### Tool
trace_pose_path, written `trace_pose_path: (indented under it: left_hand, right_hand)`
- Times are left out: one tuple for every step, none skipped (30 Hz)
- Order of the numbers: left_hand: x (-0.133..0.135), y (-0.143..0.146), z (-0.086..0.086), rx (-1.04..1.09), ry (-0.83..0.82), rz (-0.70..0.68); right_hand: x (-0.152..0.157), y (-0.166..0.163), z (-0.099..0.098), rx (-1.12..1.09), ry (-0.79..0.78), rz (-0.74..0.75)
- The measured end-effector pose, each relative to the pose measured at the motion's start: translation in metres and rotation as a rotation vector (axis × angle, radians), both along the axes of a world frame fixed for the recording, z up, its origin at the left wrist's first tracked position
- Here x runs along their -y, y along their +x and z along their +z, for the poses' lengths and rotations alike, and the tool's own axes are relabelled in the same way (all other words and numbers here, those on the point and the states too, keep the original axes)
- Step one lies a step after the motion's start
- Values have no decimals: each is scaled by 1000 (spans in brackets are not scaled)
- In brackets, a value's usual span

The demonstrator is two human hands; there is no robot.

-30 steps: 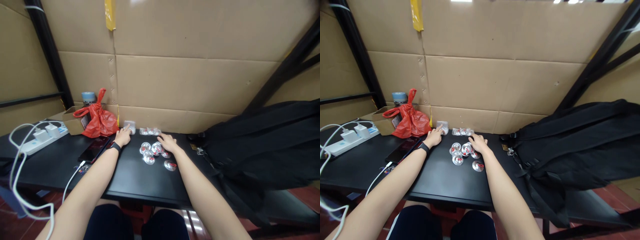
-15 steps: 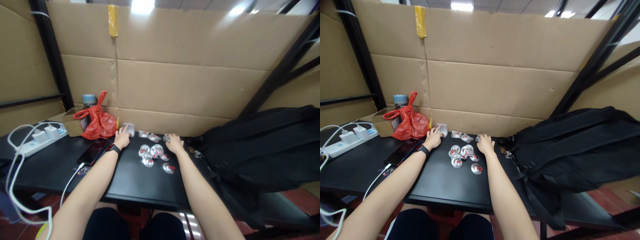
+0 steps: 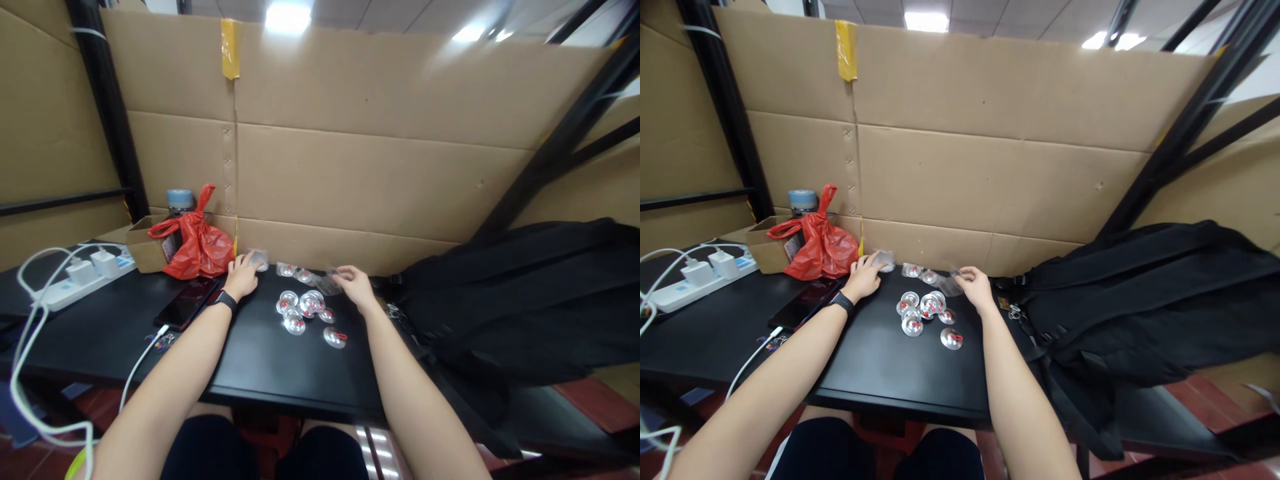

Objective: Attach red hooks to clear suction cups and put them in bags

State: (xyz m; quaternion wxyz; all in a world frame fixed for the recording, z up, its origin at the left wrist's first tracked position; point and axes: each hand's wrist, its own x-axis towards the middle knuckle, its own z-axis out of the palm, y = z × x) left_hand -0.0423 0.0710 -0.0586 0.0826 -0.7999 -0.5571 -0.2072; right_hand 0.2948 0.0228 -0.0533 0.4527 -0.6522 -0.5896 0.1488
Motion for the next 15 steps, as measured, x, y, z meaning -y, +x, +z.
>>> trace_pose_path:
  left_hand:
    - [1, 0, 0, 6, 10, 0]
    - [1, 1, 1, 14, 21, 2]
    - [2, 1, 1, 23, 30, 4]
    - [2, 1, 1, 33, 37, 6]
    - [2, 1, 2, 42, 43, 7]
    - [2, 0, 2, 50, 48, 7]
    - [2, 0, 2, 57, 53, 5]
    - [2, 0, 2, 62, 57, 2]
    - [1, 0, 2, 65, 59, -2]
    - [1, 0, 2, 67, 61, -5]
    - [1, 0, 1, 69, 60, -10]
    - [0, 0, 1, 70, 58, -15]
    - [0, 0, 1, 72, 54, -20]
    - [-1, 0, 0, 73, 50, -26]
    - [-1, 0, 0, 75, 45, -31]
  right_hand:
    - [3, -4, 4, -109, 30, 80]
    - [6, -8, 8, -223, 55, 168]
    - [9, -13, 12, -325, 72, 253]
    - [11, -17, 15, -400, 78, 319]
    - [14, -21, 18, -437, 72, 360]
    - [16, -24, 21, -456, 60, 381]
    - [17, -27, 23, -466, 45, 388]
    - [18, -29, 24, -474, 34, 386]
    - [19, -30, 25, -478, 28, 378]
    - [20, -30, 26, -475, 28, 371]
    - [21, -30, 26, -457, 28, 369]
    - [21, -29, 26, -415, 26, 376]
    - [22, -28, 26, -344, 14, 392]
    - [23, -27, 27, -251, -13, 412]
    - [23, -26, 27, -149, -49, 432]
